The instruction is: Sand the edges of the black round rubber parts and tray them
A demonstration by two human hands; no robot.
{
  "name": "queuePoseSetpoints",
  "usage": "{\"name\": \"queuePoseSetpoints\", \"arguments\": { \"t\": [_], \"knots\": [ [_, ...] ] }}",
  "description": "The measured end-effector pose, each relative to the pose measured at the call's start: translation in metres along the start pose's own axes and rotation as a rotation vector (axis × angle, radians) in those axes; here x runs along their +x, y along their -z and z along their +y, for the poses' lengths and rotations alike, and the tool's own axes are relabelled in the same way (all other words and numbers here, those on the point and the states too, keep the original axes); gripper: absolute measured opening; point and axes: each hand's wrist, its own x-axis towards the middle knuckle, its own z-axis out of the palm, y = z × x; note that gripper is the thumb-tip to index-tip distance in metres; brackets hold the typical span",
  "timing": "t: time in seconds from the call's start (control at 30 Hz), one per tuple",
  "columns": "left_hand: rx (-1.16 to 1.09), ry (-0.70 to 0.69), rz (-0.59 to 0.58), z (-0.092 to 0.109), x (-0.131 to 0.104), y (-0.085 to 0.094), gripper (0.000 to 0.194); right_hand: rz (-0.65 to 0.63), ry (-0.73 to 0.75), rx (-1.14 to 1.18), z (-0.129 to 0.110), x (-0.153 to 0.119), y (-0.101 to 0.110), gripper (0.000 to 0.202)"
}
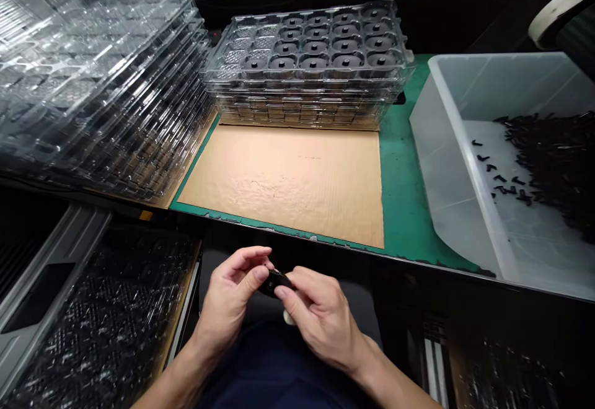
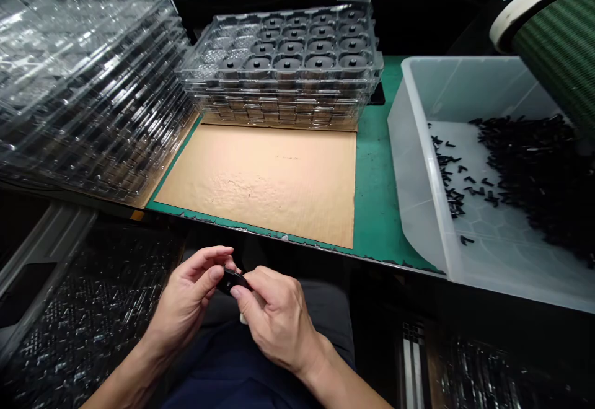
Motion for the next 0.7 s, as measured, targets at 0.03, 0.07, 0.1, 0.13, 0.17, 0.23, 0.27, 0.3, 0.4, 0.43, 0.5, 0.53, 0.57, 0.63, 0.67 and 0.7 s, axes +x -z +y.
{"name": "queuePoseSetpoints", "arguments": {
  "t": [0.03, 0.07, 0.1, 0.13, 0.17, 0.23, 0.27, 0.3, 0.4, 0.43, 0.5, 0.53, 0.57, 0.63, 0.67, 0.7],
  "knots": [
    [0.109, -0.126, -0.029, 0.002, -0.002, 0.005, 0.018, 0.023, 0.078, -0.043, 0.001, 0.001, 0.006, 0.025],
    [0.233, -0.272, -0.054, 0.003, -0.005, 0.010, 0.018, 0.043, 0.163, -0.089, 0.002, 0.001, 0.013, 0.018],
    [0.357, -0.422, -0.070, 0.003, -0.008, 0.015, 0.020, 0.061, 0.248, -0.137, 0.003, 0.002, 0.019, 0.017],
    [0.469, -0.565, -0.076, 0.003, -0.011, 0.019, 0.025, 0.073, 0.326, -0.184, 0.004, 0.002, 0.024, 0.023],
    [0.562, -0.692, -0.072, 0.002, -0.014, 0.022, 0.032, 0.085, 0.388, -0.224, 0.005, 0.003, 0.028, 0.029],
    [0.684, -0.883, -0.064, 0.000, -0.019, 0.025, 0.045, 0.103, 0.468, -0.279, 0.005, 0.003, 0.035, 0.036],
    [0.723, -0.947, -0.071, -0.001, -0.020, 0.026, 0.049, 0.118, 0.487, -0.290, 0.005, 0.003, 0.037, 0.037],
    [0.750, -0.997, -0.083, -0.002, -0.021, 0.026, 0.051, 0.132, 0.498, -0.291, 0.005, 0.003, 0.038, 0.038],
    [0.790, -1.090, -0.108, -0.003, -0.021, 0.024, 0.055, 0.159, 0.508, -0.273, 0.005, 0.001, 0.039, 0.041],
    [0.798, -1.107, -0.111, -0.002, -0.021, 0.024, 0.056, 0.166, 0.511, -0.267, 0.005, 0.000, 0.039, 0.041],
    [0.808, -1.127, -0.110, -0.001, -0.020, 0.023, 0.058, 0.174, 0.517, -0.259, 0.006, -0.001, 0.039, 0.042],
    [0.811, -1.129, -0.109, -0.001, -0.020, 0.023, 0.059, 0.179, 0.519, -0.257, 0.006, -0.002, 0.039, 0.042],
    [0.813, -1.131, -0.107, -0.001, -0.019, 0.022, 0.059, 0.183, 0.521, -0.255, 0.006, -0.002, 0.040, 0.042],
    [0.812, -1.134, -0.095, -0.001, -0.019, 0.021, 0.060, 0.193, 0.520, -0.247, 0.006, -0.002, 0.042, 0.041],
    [0.811, -1.133, -0.088, -0.001, -0.018, 0.019, 0.061, 0.199, 0.514, -0.240, 0.006, -0.002, 0.042, 0.040],
    [0.808, -1.126, -0.087, -0.001, -0.017, 0.017, 0.060, 0.202, 0.501, -0.228, 0.006, -0.002, 0.043, 0.039]
  ]
}}
